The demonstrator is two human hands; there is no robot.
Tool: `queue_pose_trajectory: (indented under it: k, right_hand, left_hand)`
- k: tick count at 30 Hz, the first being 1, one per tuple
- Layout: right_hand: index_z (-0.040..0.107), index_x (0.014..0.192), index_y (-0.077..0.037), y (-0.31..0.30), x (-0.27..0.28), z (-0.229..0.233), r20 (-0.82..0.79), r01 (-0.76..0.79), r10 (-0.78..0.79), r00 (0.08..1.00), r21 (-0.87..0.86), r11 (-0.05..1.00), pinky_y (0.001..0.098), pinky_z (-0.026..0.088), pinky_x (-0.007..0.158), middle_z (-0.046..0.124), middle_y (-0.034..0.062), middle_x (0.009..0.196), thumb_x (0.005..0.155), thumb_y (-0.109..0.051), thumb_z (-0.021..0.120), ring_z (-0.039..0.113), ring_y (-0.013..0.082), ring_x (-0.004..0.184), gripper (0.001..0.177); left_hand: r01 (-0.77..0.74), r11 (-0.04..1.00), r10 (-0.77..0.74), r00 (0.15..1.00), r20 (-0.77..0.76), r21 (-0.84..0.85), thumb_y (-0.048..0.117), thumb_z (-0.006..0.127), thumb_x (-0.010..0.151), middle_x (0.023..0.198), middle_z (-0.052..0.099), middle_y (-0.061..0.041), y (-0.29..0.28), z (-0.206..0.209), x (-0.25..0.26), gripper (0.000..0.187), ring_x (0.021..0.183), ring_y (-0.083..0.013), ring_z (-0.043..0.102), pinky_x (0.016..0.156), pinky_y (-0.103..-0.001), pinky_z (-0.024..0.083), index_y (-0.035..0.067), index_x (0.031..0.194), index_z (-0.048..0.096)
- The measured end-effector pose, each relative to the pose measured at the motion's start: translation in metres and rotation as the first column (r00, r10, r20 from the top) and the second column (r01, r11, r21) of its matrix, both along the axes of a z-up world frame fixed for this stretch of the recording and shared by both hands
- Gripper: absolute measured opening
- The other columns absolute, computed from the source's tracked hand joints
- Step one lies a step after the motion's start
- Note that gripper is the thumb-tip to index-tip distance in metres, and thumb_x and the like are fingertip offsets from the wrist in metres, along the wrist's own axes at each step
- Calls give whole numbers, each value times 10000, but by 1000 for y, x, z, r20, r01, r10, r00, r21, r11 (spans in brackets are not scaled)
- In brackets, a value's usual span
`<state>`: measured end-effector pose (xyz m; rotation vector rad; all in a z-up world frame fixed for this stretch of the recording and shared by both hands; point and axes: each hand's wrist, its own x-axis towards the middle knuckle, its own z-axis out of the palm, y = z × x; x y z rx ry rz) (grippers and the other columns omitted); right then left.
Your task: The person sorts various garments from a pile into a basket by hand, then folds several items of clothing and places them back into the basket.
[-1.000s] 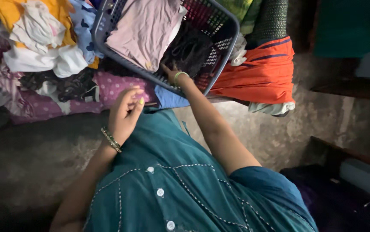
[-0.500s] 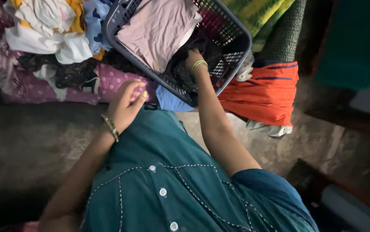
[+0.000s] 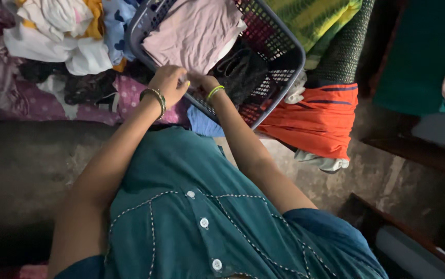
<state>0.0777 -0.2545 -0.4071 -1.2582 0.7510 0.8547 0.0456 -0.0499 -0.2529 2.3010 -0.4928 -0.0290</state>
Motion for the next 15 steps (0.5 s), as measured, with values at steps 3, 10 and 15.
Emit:
queue_pose_trajectory:
  k: [3, 10, 15]
  right_hand:
    - [664, 989, -36, 1, 10, 4, -90, 251, -235, 968, 295, 922, 438, 518, 653, 681, 119, 849, 945, -306, 722, 633, 279, 711, 280]
    - [604, 1199, -27, -5, 66, 57, -92, 394, -441, 893, 636, 664, 636, 512, 1011, 662, 185, 1163, 866, -314, 638, 638, 378, 1113, 442]
    - [630, 1186, -48, -16, 76, 93, -65, 349, -393, 917, 606, 715, 544, 539, 1008, 677, 171, 1196, 918, -359, 591, 655, 356, 1134, 412]
  left_hand:
    - [16, 994, -29, 993, -118, -108, 165, 741, 890, 1008, 728, -148, 0, -10, 0, 169, 968, -349, 671, 880, -462, 525, 60, 1008, 679]
    - [-193, 912, 51, 928, -368, -361, 225, 640, 959, 1012, 741, -86, 3, -47, 2, 245, 948, -248, 709, 849, -377, 563, 95, 1166, 625]
    - [-863, 151, -311, 422, -852, -483, 625, 705, 869, 987, 617, -33, -27, -54, 48, 651, 900, -187, 587, 801, -367, 557, 82, 1217, 612]
